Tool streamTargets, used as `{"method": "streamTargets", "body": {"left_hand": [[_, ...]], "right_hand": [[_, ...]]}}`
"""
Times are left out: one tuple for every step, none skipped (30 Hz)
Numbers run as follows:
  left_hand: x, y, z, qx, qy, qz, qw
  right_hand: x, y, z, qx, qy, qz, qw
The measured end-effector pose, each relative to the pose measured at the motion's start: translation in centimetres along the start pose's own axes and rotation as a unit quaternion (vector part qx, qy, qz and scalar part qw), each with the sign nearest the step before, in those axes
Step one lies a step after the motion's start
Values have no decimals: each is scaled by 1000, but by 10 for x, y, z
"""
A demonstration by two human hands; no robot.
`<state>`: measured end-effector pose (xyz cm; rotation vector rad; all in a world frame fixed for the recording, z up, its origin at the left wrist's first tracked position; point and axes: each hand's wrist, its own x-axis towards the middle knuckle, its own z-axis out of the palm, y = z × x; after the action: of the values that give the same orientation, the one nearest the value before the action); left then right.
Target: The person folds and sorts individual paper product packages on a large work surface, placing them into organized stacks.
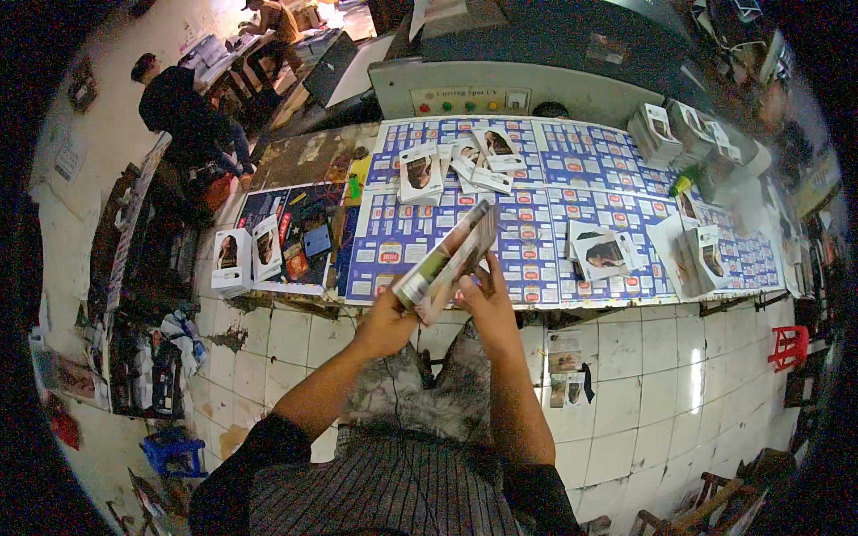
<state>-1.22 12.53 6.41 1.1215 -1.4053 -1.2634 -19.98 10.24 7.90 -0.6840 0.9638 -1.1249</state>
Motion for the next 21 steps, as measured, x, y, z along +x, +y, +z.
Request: {"method": "streamTargets", "body": {"left_hand": [[-5,2,5,3,-21,32,999],[-7,4,10,3,-21,32,999],[-10,6,12,-37,-22,75,996],[-13,5,15,-77,-23,119,990],[-17,-9,16,-63,-3,65,996],[-16,-36,12,-64,1,65,996],[-11,-69,7,-114,-7,40,993],[-5,-94,1,-163,-14,14,986],[-3,-104,-11,-138,16,-13,990],[-1,-87,-23,-139,16,-16,990],[5,-48,-32,-15,-52,-11,998],[6,-13,-47,113,-109,-8,988],[9,10,-57,195,-127,52,971],[10,25,-66,198,-119,50,972],[15,33,-69,194,-146,36,969],[22,42,-71,194,-173,23,965],[29,49,-74,213,-175,-37,960],[36,52,-77,213,-174,-35,961],[43,54,-80,215,-180,-11,960],[49,57,-82,218,-187,13,958],[54,53,-80,123,-183,-36,975]], "right_hand": [[6,8,-3,-17,-10,-47,999],[10,14,-5,-35,-20,-94,995],[9,16,0,-57,-19,-179,982],[9,16,4,-57,-20,-178,982],[8,14,8,-66,-5,-209,976],[7,12,12,-75,7,-238,968],[12,11,6,-121,28,-250,960],[11,2,5,-123,26,-250,960],[6,-10,5,-303,86,-345,884],[2,-21,3,-469,142,-421,763],[2,-32,-7,-497,96,-460,730],[-9,-46,4,-568,80,-454,682],[-18,-60,12,-629,22,-424,651],[-21,-69,19,-682,-40,-393,615],[-21,-73,20,-681,-76,-398,610],[-18,-73,14,-683,-74,-398,608],[-12,-71,6,-651,-121,-325,675],[-7,-67,1,-610,-168,-249,733],[-5,-64,0,-554,-178,-251,773],[-2,-56,-2,-555,-177,-253,772],[0,-45,-8,-479,-167,-207,837]]}}
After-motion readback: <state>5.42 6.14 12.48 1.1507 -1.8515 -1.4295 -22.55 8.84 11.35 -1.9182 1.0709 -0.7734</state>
